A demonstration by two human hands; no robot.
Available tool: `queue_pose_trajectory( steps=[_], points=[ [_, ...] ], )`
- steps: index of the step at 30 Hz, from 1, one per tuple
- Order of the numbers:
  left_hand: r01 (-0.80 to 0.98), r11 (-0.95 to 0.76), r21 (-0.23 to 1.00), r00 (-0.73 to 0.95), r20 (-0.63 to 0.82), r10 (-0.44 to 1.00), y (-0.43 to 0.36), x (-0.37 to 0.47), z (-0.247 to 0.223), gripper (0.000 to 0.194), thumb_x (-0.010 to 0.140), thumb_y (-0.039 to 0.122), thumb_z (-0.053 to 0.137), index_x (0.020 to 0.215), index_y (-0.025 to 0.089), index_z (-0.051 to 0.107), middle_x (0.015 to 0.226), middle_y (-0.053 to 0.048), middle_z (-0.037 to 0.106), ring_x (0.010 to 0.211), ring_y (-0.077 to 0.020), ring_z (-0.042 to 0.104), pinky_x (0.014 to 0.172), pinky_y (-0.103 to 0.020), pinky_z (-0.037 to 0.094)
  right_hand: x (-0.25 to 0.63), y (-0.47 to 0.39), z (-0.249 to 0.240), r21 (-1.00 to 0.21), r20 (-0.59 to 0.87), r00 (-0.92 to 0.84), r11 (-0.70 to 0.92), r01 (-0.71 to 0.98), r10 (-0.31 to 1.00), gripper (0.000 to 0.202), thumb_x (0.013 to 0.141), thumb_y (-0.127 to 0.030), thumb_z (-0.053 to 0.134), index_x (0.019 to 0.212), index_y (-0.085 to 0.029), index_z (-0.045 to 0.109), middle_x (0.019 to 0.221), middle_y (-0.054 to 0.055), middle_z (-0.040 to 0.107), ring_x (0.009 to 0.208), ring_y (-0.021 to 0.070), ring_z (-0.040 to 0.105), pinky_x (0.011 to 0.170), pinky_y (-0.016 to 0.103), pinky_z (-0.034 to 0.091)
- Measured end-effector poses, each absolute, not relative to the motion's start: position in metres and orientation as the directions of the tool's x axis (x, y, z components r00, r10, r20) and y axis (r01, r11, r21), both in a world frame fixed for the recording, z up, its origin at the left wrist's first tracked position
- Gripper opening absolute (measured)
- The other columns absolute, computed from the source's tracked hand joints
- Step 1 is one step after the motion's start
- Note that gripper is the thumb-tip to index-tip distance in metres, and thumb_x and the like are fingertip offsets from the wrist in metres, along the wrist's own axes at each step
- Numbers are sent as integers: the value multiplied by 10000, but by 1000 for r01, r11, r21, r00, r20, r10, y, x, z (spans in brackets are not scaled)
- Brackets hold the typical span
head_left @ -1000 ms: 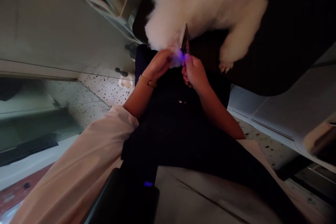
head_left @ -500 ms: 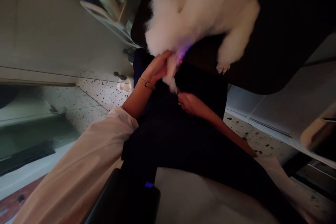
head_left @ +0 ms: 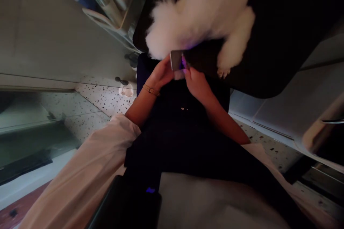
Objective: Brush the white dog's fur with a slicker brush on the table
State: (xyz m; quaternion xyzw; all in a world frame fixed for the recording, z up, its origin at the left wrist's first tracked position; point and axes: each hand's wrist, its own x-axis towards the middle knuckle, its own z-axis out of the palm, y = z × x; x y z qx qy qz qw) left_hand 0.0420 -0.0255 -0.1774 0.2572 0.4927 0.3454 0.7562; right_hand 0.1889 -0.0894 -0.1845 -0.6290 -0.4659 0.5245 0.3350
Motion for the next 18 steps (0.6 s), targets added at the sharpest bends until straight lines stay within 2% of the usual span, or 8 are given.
queue_pose_trajectory(
  steps=[3, 8, 12, 14, 16, 18],
  points=[
    [-284, 634, 720, 263, -577, 773, -25, 43, -173, 427, 1120, 346, 367, 928, 146, 693, 942, -94, 751, 1141, -221, 707, 1099, -378, 544, 177, -111, -187, -868, -410, -40, -377, 324, 911, 335, 1014, -279, 579, 722, -231, 422, 647, 7, 420, 679, 173, 500, 690, 266, 378],
    [-270, 644, 716, 308, -570, 762, -36, 48, -169, 238, 1082, 193, 502, 1011, 128, 721, 1030, -102, 752, 1014, -189, 698, 1100, -331, 516, 178, -161, -191, -803, -512, -164, -402, 439, 843, 274, 1051, -341, 495, 804, -230, 457, 719, 44, 548, 702, 193, 555, 692, 283, 369],
    [-300, 698, 650, 307, -627, 716, -43, 58, -174, 234, 1081, 196, 517, 927, 157, 688, 857, -44, 697, 737, -126, 632, 884, -307, 576, 180, -185, -191, -787, -562, -252, -417, 454, 788, 249, 1022, -312, 518, 787, -231, 498, 713, 45, 585, 694, 190, 581, 678, 277, 386],
    [-331, 690, 644, 306, -618, 724, -42, 64, -178, 236, 1086, 211, 522, 887, 167, 642, 762, 3, 629, 611, -90, 553, 749, -264, 555, 182, -195, -190, -795, -577, -336, -417, 440, 745, 274, 966, -312, 593, 716, -234, 515, 674, 31, 590, 661, 182, 581, 650, 271, 400],
    [-372, 656, 657, 305, -581, 755, -39, 67, -180, 244, 1090, 204, 518, 863, 176, 604, 719, 34, 586, 551, -64, 497, 660, -217, 505, 188, -203, -186, -809, -575, -419, -413, 418, 703, 290, 924, -333, 632, 668, -236, 538, 661, 18, 610, 653, 178, 590, 631, 268, 414],
    [-398, 623, 674, 295, -549, 782, -34, 68, -180, 258, 1092, 167, 496, 852, 175, 591, 705, 40, 586, 550, -55, 507, 640, -197, 486, 201, -207, -181, -821, -565, -466, -407, 401, 681, 308, 929, -364, 601, 655, -233, 550, 663, 14, 622, 658, 173, 594, 630, 269, 417]
  ],
)
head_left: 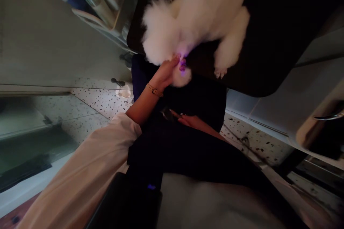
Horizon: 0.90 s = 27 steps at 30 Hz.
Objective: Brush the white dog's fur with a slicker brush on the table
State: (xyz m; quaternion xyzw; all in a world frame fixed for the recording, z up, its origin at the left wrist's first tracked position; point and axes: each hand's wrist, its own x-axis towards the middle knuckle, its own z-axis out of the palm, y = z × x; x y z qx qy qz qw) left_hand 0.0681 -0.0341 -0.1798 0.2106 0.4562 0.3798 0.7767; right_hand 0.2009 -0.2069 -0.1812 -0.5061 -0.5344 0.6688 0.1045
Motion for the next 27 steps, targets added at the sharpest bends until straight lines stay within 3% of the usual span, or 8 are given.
queue_pose_trajectory(
  steps=[4, 7, 10, 14, 22, 27],
  points=[
    [-376, 693, 615, 348, -599, 721, -30, 63, -176, 313, 1105, 191, 394, 903, 182, 632, 827, -21, 716, 743, -123, 666, 831, -281, 577, 238, -195, -166, -879, -468, -466, -342, 332, 751, 387, 976, -464, 513, 678, -218, 538, 620, 10, 571, 597, 142, 536, 576, 257, 367],
    [-371, 715, 592, 421, -579, 698, -32, 60, -170, 372, 1126, 279, 333, 1029, 169, 675, 1028, -72, 761, 978, -179, 714, 973, -334, 574, 256, -176, -155, -904, -406, -212, -355, 239, 889, 398, 998, -535, 497, 760, -219, 545, 609, -1, 532, 526, 118, 476, 494, 244, 325],
    [-369, 687, 626, 402, -559, 725, -35, 58, -165, 354, 1103, 241, 352, 1042, 149, 688, 1045, -85, 758, 1113, -194, 697, 1066, -338, 538, 259, -162, -149, -931, -363, 64, -365, 14, 929, 400, 1008, -583, 503, 817, -232, 518, 582, -35, 453, 437, 93, 389, 416, 233, 296],
    [-345, 682, 645, 329, -597, 731, -39, 57, -165, 313, 1072, 190, 375, 985, 142, 671, 984, -95, 751, 1200, -211, 673, 1143, -357, 496, 261, -159, -153, -928, -351, 184, -315, -198, 918, 428, 976, -635, 563, 815, -243, 499, 544, -58, 383, 379, 83, 320, 361, 236, 252],
    [-378, 659, 650, 336, -567, 752, -44, 55, -171, 276, 1047, 216, 382, 1100, 161, 647, 1099, -63, 756, 1318, -198, 613, 1207, -347, 441, 261, -167, -172, -904, -421, 268, -375, -206, 867, 507, 920, -743, 563, 794, -257, 497, 534, -42, 368, 385, 110, 303, 368, 265, 232],
    [-303, 710, 636, 355, -616, 703, -44, 46, -174, 404, 1073, 382, 348, 1299, 162, 601, 1161, -86, 747, 1241, -233, 661, 1187, -422, 473, 258, -151, -174, -944, -328, 248, -326, -52, 911, 408, 1000, -630, 517, 899, -238, 567, 611, -35, 458, 423, 98, 384, 396, 257, 285]
  ],
)
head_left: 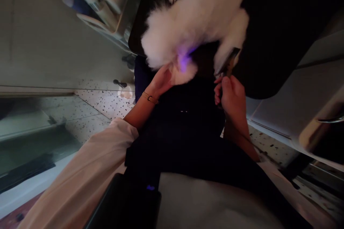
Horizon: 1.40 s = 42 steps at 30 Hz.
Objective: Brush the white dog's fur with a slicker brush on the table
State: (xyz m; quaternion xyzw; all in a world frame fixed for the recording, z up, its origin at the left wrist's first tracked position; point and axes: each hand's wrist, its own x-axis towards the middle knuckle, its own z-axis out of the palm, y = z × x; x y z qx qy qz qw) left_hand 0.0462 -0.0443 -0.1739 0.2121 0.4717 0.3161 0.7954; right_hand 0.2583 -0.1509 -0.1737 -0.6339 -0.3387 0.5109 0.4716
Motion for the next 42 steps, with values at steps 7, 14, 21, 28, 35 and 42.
queue_pose_trajectory(
  steps=[7, 14, 21, 28, 35, 42],
  points=[
    [-8, 715, 699, 398, -654, 644, -45, 34, -180, 542, 1029, 561, 375, 1348, 207, 631, 1428, -84, 657, 1328, -253, 617, 1102, -351, 509, 221, -89, -173, -992, -106, 126, -114, 60, 986, 439, 994, -674, 506, 956, -239, 548, 710, -17, 521, 579, 111, 484, 537, 257, 402],
    [436, 571, 695, 449, -718, 531, -63, 15, -158, 351, 1013, 402, 546, 1196, 142, 693, 1171, -126, 761, 910, -154, 734, 774, -237, 535, 221, -83, -187, -969, -215, 224, -178, -172, 951, 546, 954, -812, 417, 954, -273, 499, 662, -16, 474, 537, 144, 449, 539, 311, 400],
    [552, 42, 833, 429, -326, 843, -61, -14, -116, 367, 995, 486, 619, 830, 168, 699, 658, -9, 628, 633, -112, 601, 643, -251, 474, 237, -85, -194, -984, -152, 331, -111, -140, 931, 542, 963, -806, 385, 920, -277, 493, 669, 1, 476, 594, 192, 524, 526, 310, 370],
    [596, -329, 732, 172, 284, 943, -16, -35, -148, 618, 905, 773, 634, 1234, 251, 599, 1263, -97, 654, 1113, -239, 645, 947, -406, 544, 239, -81, -169, -994, -107, 230, -97, -54, 967, 386, 1045, -617, 395, 887, -270, 456, 680, -20, 527, 485, 130, 433, 469, 294, 314],
    [789, -214, 575, 156, 149, 976, 1, -6, -190, 157, 1025, 343, 628, 1108, 216, 589, 1050, -117, 669, 1049, -266, 648, 1000, -433, 506, 225, -67, -167, -890, -78, -91, -28, 456, 993, 357, 1060, -489, 439, 1190, -217, 629, 821, 44, 676, 737, 195, 644, 690, 303, 477],
    [838, -223, 498, 191, 116, 975, 17, 4, -179, 248, 1020, 92, 531, 836, 258, 514, 692, 15, 503, 681, -169, 495, 761, -321, 432, 240, -102, -178, -683, -143, 2, -100, 723, 990, 236, 1009, -398, 601, 1028, -179, 688, 724, 59, 596, 821, 240, 631, 791, 347, 472]
  ],
)
